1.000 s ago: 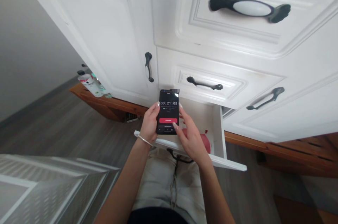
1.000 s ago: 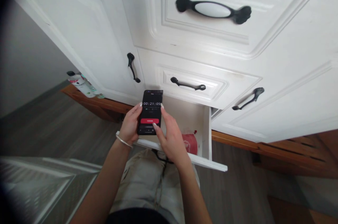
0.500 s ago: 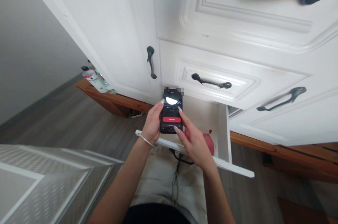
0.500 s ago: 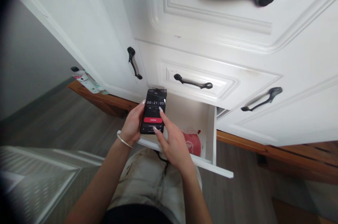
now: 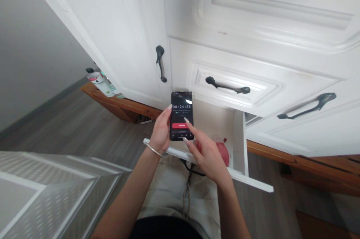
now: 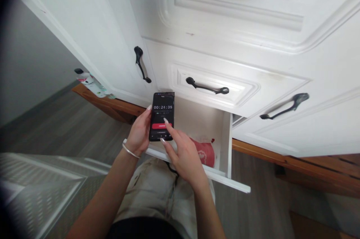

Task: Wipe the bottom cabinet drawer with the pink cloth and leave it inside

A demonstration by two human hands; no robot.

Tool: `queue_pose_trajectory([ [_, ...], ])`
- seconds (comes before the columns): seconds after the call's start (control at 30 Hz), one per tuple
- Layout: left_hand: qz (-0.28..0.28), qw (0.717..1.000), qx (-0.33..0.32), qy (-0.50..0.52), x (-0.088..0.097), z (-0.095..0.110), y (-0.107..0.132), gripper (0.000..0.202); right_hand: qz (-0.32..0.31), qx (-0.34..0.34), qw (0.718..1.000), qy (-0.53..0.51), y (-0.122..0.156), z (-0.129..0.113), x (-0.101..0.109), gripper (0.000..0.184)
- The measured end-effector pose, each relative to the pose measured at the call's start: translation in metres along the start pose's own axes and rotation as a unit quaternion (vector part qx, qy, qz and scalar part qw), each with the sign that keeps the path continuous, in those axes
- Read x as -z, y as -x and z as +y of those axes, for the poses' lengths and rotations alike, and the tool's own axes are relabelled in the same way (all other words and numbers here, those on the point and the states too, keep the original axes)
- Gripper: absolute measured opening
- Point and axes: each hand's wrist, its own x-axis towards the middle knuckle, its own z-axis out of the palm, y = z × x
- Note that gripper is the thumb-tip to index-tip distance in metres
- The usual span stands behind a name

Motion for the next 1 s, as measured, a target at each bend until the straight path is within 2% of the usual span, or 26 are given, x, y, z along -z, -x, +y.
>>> queue_pose_trajectory([
  [0.4,-0.006,1.0,0.015,0.015,-0.0024,0.0039,0.0009,0.036,0.008,-0.03,1.0,-0.001,0.0021,0.0043,-0.0044,0.077],
  [0.7,-0.03,0.998,0.025,0.043,-0.0073,0.0082,0.0054,0.037,-0.002,-0.031,0.999,0.012,0.001,0.0026,-0.0029,0.075],
  [1.0,-0.027,0.999,-0.026,-0.012,0.0008,0.0025,0.0024,0.043,0.001,-0.044,0.999,0.03,0.0006,0.0008,-0.0032,0.078],
])
